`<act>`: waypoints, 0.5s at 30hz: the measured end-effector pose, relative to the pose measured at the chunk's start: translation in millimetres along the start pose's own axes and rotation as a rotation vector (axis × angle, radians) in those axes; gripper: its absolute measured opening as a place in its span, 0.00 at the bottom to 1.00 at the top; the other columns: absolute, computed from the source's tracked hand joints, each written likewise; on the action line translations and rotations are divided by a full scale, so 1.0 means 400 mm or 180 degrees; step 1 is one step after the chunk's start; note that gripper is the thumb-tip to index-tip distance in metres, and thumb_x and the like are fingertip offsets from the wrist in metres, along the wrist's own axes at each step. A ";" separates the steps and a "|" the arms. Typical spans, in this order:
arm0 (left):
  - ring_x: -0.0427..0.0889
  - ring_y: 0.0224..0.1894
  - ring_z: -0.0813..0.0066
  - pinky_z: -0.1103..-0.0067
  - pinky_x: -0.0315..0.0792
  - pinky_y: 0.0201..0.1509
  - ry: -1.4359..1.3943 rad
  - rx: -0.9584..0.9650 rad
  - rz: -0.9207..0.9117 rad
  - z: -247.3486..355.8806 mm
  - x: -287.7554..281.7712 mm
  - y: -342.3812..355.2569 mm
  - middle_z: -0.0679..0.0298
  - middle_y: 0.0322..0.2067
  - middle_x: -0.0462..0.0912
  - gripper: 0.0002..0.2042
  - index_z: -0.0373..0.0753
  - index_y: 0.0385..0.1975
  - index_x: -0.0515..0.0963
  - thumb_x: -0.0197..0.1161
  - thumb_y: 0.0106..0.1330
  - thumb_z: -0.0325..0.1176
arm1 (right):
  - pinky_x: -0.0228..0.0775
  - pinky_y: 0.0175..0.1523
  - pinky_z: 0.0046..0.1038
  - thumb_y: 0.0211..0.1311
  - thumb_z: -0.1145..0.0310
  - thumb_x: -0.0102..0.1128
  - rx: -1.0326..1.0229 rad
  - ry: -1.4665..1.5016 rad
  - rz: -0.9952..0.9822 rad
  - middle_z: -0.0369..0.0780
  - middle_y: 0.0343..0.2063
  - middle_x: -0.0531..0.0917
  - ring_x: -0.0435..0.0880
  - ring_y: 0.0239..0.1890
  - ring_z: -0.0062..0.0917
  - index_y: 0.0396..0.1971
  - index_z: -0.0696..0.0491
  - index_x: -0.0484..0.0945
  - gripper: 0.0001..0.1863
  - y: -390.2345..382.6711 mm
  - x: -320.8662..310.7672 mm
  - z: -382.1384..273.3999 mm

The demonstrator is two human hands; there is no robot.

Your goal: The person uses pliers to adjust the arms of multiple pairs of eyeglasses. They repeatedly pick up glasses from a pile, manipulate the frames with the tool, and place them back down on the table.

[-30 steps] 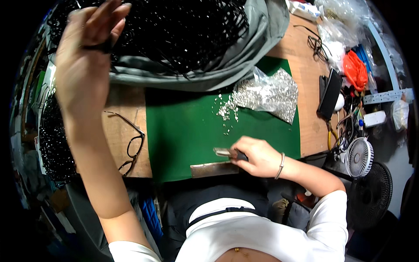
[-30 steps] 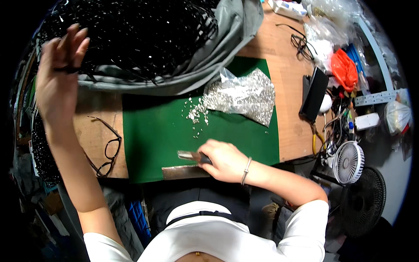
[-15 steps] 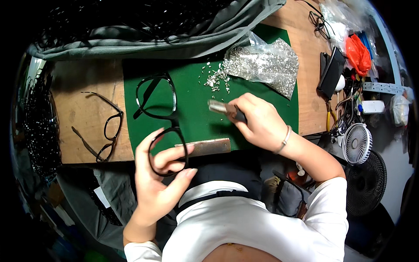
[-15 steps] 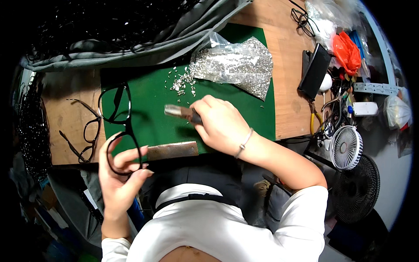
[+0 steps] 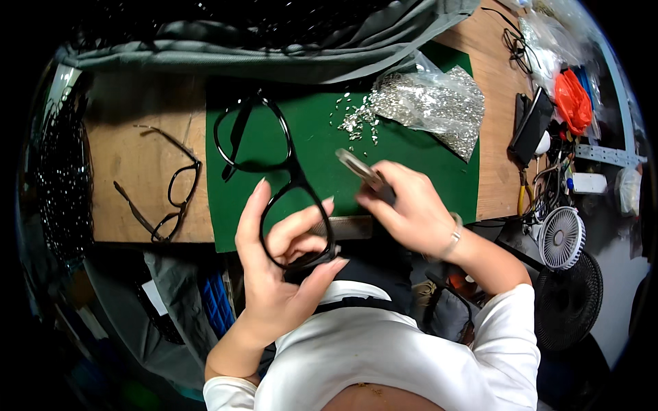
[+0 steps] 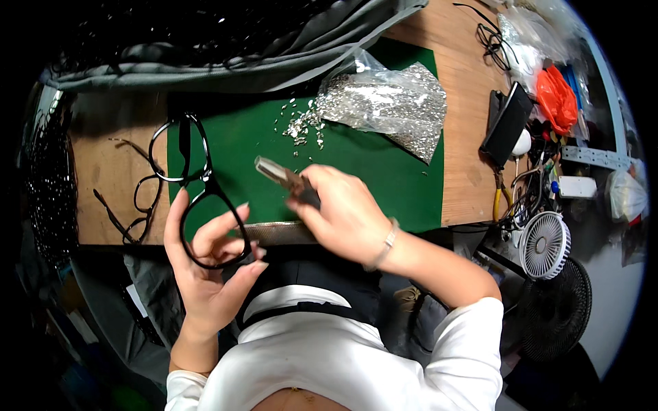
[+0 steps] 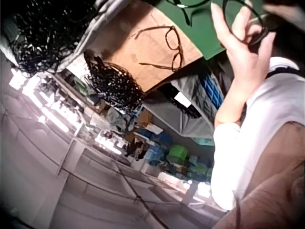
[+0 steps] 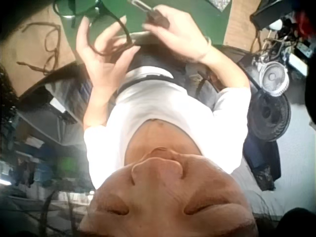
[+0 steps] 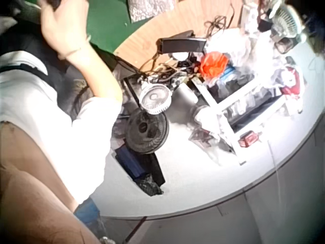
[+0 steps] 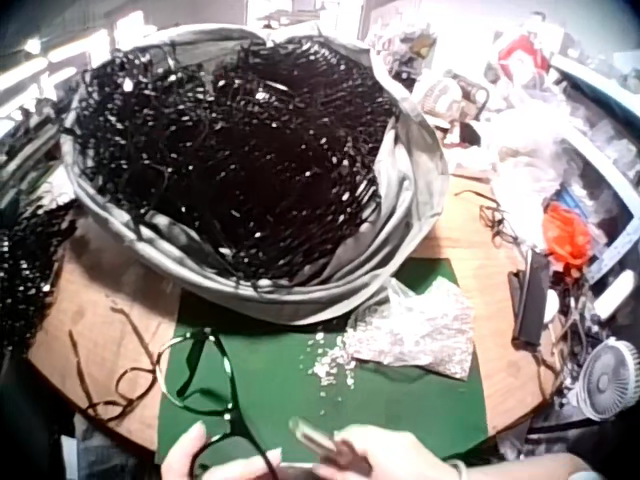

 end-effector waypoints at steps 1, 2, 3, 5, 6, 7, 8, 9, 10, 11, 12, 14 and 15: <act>0.75 0.39 0.74 0.83 0.70 0.43 0.0262 0.0109 0.0003 -0.004 0.006 0.005 0.46 0.50 0.66 0.42 0.35 0.59 0.35 0.59 0.49 0.14 | 0.66 0.33 0.31 0.49 0.71 0.57 0.0095 0.0417 -0.0142 0.45 0.24 0.74 0.75 0.28 0.36 0.27 0.60 0.70 0.09 -0.025 -0.008 -0.031; 0.75 0.40 0.73 0.83 0.71 0.43 0.0451 0.0197 0.0072 -0.009 0.014 0.007 0.47 0.50 0.66 0.42 0.34 0.58 0.36 0.60 0.49 0.15 | 0.67 0.32 0.29 0.50 0.71 0.57 -0.0005 0.0783 -0.0139 0.45 0.23 0.75 0.76 0.27 0.34 0.28 0.60 0.70 0.09 -0.045 -0.005 -0.052; 0.75 0.39 0.73 0.83 0.71 0.42 0.0585 0.0276 0.0119 -0.012 0.019 0.011 0.47 0.50 0.66 0.42 0.33 0.58 0.37 0.60 0.48 0.15 | 0.67 0.31 0.27 0.50 0.70 0.58 -0.0115 0.1132 -0.0102 0.45 0.23 0.75 0.76 0.26 0.33 0.28 0.60 0.71 0.10 -0.056 -0.001 -0.072; 0.76 0.38 0.74 0.84 0.72 0.40 0.0744 0.0392 0.0192 -0.007 0.028 0.013 0.48 0.50 0.67 0.42 0.33 0.58 0.37 0.60 0.48 0.14 | 0.67 0.31 0.24 0.50 0.71 0.58 -0.0040 0.1335 0.0107 0.43 0.23 0.76 0.76 0.25 0.28 0.27 0.60 0.71 0.09 -0.065 0.018 -0.069; 0.77 0.36 0.74 0.84 0.72 0.39 0.0797 0.0427 0.0295 -0.008 0.031 0.010 0.49 0.49 0.68 0.41 0.32 0.58 0.39 0.60 0.47 0.14 | 0.67 0.31 0.23 0.51 0.71 0.58 0.0027 0.1529 0.0119 0.42 0.23 0.75 0.75 0.24 0.26 0.28 0.60 0.71 0.09 -0.068 0.026 -0.059; 0.75 0.37 0.77 0.85 0.71 0.41 0.0820 0.0367 0.0299 -0.007 0.033 0.011 0.51 0.49 0.68 0.42 0.34 0.58 0.38 0.60 0.47 0.15 | 0.67 0.31 0.22 0.51 0.70 0.58 0.0096 0.1725 0.0129 0.41 0.23 0.75 0.75 0.24 0.23 0.28 0.60 0.71 0.09 -0.068 0.031 -0.052; 0.74 0.37 0.79 0.86 0.69 0.42 0.0843 0.0306 0.0302 -0.004 0.033 0.012 0.53 0.49 0.69 0.42 0.35 0.59 0.38 0.61 0.48 0.16 | 0.66 0.31 0.21 0.52 0.70 0.58 0.0017 0.1754 0.0185 0.40 0.23 0.75 0.74 0.24 0.22 0.28 0.60 0.71 0.09 -0.066 0.030 -0.051; 0.72 0.38 0.82 0.87 0.68 0.44 0.0873 0.0218 0.0299 -0.006 0.033 0.009 0.55 0.49 0.69 0.43 0.37 0.59 0.38 0.61 0.48 0.17 | 0.66 0.31 0.20 0.53 0.69 0.58 -0.0042 0.1803 0.0234 0.39 0.22 0.75 0.74 0.25 0.20 0.28 0.60 0.70 0.10 -0.067 0.035 -0.048; 0.72 0.37 0.82 0.86 0.68 0.44 0.0871 0.0135 0.0327 -0.006 0.034 0.008 0.55 0.50 0.69 0.42 0.37 0.59 0.39 0.61 0.48 0.17 | 0.66 0.30 0.20 0.53 0.68 0.58 -0.0099 0.1852 0.0284 0.38 0.22 0.75 0.73 0.25 0.18 0.29 0.59 0.70 0.10 -0.069 0.039 -0.047; 0.72 0.37 0.82 0.86 0.69 0.45 0.0881 0.0130 0.0344 -0.008 0.035 0.006 0.55 0.50 0.69 0.42 0.36 0.59 0.39 0.61 0.48 0.17 | 0.66 0.31 0.19 0.54 0.68 0.58 -0.0012 0.2001 0.0203 0.37 0.22 0.75 0.73 0.25 0.17 0.29 0.59 0.70 0.11 -0.069 0.043 -0.048; 0.72 0.37 0.82 0.85 0.69 0.45 0.0877 0.0134 0.0359 -0.011 0.036 0.004 0.55 0.50 0.69 0.42 0.36 0.59 0.39 0.61 0.48 0.17 | 0.66 0.31 0.19 0.54 0.67 0.57 0.0077 0.2133 0.0127 0.36 0.22 0.74 0.73 0.26 0.16 0.29 0.59 0.70 0.11 -0.068 0.041 -0.053; 0.73 0.38 0.81 0.84 0.70 0.46 0.0886 0.0157 0.0340 -0.018 0.035 0.002 0.55 0.50 0.69 0.41 0.36 0.58 0.39 0.61 0.48 0.17 | 0.65 0.34 0.17 0.56 0.66 0.56 0.0359 0.2483 -0.0145 0.34 0.24 0.74 0.71 0.28 0.13 0.30 0.59 0.69 0.11 -0.066 0.048 -0.044; 0.74 0.37 0.78 0.83 0.71 0.45 0.0905 0.0232 0.0295 -0.018 0.037 0.002 0.54 0.49 0.69 0.40 0.33 0.58 0.41 0.61 0.47 0.17 | 0.64 0.35 0.16 0.56 0.65 0.57 0.0551 0.3058 -0.0219 0.34 0.25 0.73 0.70 0.30 0.13 0.29 0.58 0.69 0.12 -0.062 0.050 -0.051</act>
Point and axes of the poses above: each hand's wrist, its own y-axis towards the middle knuckle, its own x-axis out of the palm, z = x × y, the point moved 4 cm from there along y, towards the middle knuckle
